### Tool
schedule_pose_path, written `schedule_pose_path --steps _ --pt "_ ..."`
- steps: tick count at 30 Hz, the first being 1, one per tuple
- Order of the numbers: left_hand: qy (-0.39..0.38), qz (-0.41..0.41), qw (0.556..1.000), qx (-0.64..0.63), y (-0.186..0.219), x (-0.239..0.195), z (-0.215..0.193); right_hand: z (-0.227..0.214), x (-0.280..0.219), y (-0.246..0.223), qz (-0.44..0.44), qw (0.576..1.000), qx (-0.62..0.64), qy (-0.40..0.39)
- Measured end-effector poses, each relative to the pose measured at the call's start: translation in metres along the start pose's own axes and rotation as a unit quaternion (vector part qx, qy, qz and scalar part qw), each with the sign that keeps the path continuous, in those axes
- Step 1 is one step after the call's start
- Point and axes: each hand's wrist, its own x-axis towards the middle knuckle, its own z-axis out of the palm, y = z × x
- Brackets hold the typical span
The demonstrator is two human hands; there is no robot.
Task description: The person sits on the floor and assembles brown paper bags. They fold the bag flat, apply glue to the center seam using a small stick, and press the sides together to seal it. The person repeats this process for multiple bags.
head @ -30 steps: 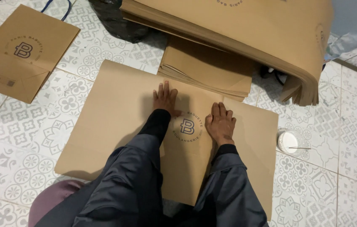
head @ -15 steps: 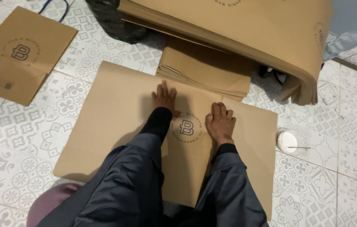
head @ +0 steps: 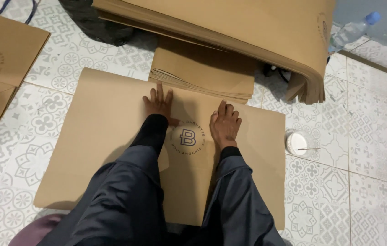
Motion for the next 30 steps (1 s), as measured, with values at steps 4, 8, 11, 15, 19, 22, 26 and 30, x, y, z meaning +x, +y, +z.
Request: schedule_pose_path --steps 4,8,11,15,19,22,26,30 --pt "-0.004 0.001 1.0 0.002 0.002 0.01 0.0 -0.004 0.008 -0.003 0.022 0.999 -0.001 -0.028" --pt "-0.021 -0.01 1.0 0.005 0.007 0.02 0.012 0.002 0.002 -0.002 0.012 1.0 0.012 0.002" --pt "-0.013 -0.013 1.0 0.007 0.006 0.03 0.014 -0.006 -0.006 -0.005 0.007 1.0 0.006 0.01" --pt "-0.018 -0.011 1.0 0.004 0.005 0.023 0.008 -0.008 -0.025 -0.002 -0.012 0.999 -0.02 0.022" --pt "-0.014 -0.016 1.0 -0.001 0.009 0.021 0.005 -0.004 -0.047 0.009 -0.023 0.999 -0.021 0.022" --pt "-0.02 -0.02 1.0 -0.001 0.01 0.015 0.001 -0.002 -0.068 0.019 -0.057 0.997 -0.031 0.03" --pt "-0.008 -0.023 1.0 -0.012 0.011 0.016 0.003 0.0 -0.099 0.031 -0.073 0.997 -0.029 -0.012" --pt "0.0 -0.021 1.0 -0.004 0.007 0.022 0.016 -0.027 -0.122 0.032 -0.069 0.989 -0.036 -0.129"
